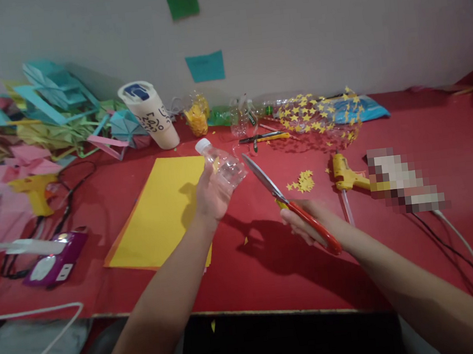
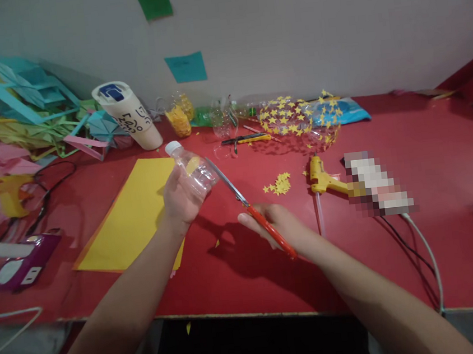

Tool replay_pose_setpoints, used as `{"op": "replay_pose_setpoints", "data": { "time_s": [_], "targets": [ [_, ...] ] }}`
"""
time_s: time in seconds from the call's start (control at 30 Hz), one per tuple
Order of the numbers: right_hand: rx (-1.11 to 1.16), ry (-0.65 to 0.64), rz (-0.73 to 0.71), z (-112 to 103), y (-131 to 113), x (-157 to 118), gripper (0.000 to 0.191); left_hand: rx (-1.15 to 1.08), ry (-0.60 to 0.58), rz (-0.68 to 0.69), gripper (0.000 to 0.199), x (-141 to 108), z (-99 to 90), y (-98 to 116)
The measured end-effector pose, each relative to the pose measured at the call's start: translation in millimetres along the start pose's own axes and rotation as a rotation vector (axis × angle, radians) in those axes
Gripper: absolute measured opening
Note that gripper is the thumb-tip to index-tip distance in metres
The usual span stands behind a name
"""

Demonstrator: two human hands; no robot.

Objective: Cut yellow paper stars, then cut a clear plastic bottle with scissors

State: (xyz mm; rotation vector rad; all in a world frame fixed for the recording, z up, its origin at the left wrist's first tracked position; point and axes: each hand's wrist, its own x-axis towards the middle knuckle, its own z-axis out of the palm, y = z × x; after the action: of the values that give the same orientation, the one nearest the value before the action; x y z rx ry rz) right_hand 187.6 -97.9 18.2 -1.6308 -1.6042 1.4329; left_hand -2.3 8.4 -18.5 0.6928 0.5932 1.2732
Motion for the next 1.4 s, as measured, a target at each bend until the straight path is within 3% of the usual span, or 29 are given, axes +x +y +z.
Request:
{"op": "replay_pose_setpoints", "data": {
  "time_s": [0.1,0.27,0.6,0.9,1.4],
  "targets": [
    [-0.184,0.024,-0.073,-7.0,0.3,0.5,0.061,-0.03,0.035,-0.015,0.041,1.2,-5.3,3.8],
    [-0.349,-0.067,-0.083,-6.3,2.4,1.4,0.061,-0.092,0.065,-0.008,0.032,3.4,-8.4,2.4],
    [-0.114,-0.091,-0.05,0.0,2.9,0.1,0.059,-0.059,0.085,-0.037,0.026,0.3,-0.7,-0.9],
    [-0.084,-0.146,-0.022,3.9,6.1,0.0,0.058,-0.057,0.113,-0.075,0.021,-5.9,12.9,2.5],
    [-0.094,-0.121,-0.037,4.7,10.1,2.7,0.055,-0.123,0.142,-0.124,0.013,-3.5,9.2,-0.7]
  ]
}}
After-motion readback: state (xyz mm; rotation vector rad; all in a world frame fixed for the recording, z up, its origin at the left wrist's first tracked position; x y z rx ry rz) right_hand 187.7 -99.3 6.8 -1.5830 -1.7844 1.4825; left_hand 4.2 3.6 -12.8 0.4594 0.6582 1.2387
